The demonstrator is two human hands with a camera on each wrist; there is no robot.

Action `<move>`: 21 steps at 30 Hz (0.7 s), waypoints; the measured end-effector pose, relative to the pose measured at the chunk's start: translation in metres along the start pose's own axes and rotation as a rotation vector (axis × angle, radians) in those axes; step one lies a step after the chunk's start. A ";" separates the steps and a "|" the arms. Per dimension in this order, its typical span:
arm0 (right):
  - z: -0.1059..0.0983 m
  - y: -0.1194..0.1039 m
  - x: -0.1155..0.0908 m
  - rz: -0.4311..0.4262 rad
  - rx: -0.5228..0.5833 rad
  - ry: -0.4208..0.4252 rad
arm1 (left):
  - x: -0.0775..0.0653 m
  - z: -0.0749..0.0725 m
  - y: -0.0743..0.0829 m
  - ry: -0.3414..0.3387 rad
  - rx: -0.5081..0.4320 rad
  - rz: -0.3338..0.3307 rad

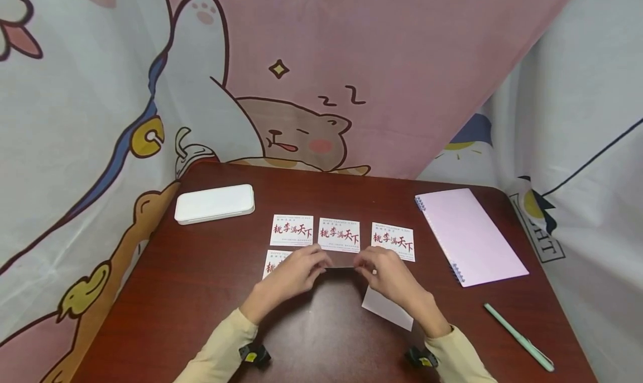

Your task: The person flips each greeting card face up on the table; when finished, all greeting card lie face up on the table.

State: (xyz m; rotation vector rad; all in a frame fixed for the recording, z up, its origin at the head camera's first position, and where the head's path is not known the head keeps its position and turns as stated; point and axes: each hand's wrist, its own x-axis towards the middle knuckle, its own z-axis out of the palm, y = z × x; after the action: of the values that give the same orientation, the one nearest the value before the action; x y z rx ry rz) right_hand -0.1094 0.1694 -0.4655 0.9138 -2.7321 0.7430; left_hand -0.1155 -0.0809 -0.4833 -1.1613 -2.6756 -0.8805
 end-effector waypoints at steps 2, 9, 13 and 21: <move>0.002 0.000 -0.003 -0.002 0.011 -0.030 | -0.002 0.001 0.000 -0.027 0.006 0.003; 0.011 0.001 -0.012 0.007 0.014 -0.104 | -0.010 0.007 0.000 -0.097 0.026 -0.019; 0.021 0.005 -0.017 -0.005 0.002 -0.107 | -0.012 0.013 -0.002 -0.113 0.034 -0.036; 0.037 0.011 -0.028 -0.042 -0.003 -0.085 | -0.020 0.027 -0.009 -0.134 0.042 -0.040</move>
State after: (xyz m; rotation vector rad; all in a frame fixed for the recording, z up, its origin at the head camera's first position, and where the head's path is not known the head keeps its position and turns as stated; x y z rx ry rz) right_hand -0.0936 0.1725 -0.5107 1.0214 -2.7760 0.7079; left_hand -0.1041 -0.0837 -0.5157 -1.2026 -2.8185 -0.7743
